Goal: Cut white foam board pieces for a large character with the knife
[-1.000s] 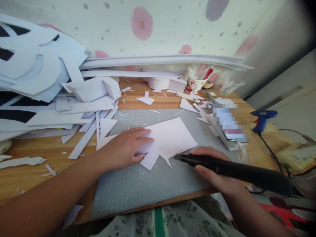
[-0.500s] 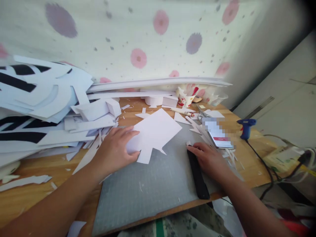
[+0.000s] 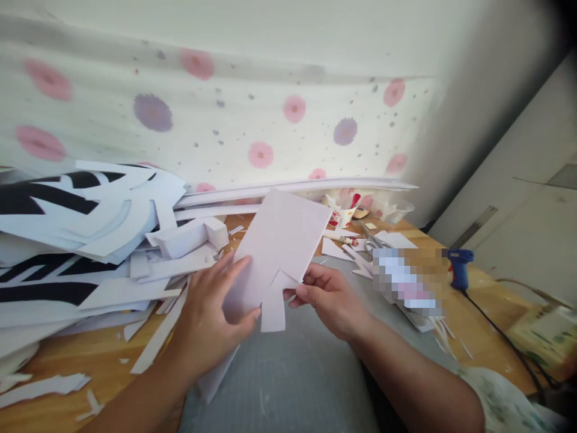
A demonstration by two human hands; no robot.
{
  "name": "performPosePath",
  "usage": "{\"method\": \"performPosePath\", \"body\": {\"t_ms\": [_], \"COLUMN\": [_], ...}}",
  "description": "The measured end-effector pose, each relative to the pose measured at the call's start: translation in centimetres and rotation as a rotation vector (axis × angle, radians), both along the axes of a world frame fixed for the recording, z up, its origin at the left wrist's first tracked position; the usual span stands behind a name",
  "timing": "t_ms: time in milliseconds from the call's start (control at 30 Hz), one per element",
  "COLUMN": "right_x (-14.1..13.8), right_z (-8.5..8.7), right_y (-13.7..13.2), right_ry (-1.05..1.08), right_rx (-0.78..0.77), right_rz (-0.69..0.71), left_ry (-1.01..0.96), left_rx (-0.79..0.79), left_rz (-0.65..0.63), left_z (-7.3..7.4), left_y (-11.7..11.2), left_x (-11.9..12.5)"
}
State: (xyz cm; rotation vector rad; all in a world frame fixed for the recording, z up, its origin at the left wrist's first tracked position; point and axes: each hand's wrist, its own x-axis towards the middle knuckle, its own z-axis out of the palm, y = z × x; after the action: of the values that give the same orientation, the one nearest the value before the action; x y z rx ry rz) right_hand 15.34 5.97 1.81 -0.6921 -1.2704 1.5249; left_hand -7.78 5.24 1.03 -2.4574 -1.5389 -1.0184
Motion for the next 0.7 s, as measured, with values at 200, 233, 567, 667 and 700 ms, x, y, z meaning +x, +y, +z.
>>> {"method": "performPosePath", "body": {"t_ms": [200, 233, 567, 667, 700], "right_x": [0.3, 0.4, 0.6, 0.9, 1.0], "right_z": [-1.1, -1.2, -0.7, -0.9, -1.1], "right_y": [0.4, 0.4, -0.1, 0.1, 0.2], "right_ry": [0.090, 0.102, 0.154, 0.129, 0.119], "right_rx": [-0.037, -0.037, -0.116, -0.096, -0.083], "right_rz": [0.006, 0.021, 0.072, 0.077, 0.075], "left_ry": [-0.021, -0.023, -0.024, -0.054, -0.068], "left_rx": [-0.078, -0.099, -0.284, -0.280, -0.281], "left_rz": [0.025, 0.022, -0.054, -0.060, -0.064], "left_z": [-0.8, -0.8, 0.1, 0.1, 0.2], "left_y": [-0.2, -0.3, -1.2, -1.3, -1.3], "left_x": [0.5, 0.6, 0.9, 0.8, 0.8]}}
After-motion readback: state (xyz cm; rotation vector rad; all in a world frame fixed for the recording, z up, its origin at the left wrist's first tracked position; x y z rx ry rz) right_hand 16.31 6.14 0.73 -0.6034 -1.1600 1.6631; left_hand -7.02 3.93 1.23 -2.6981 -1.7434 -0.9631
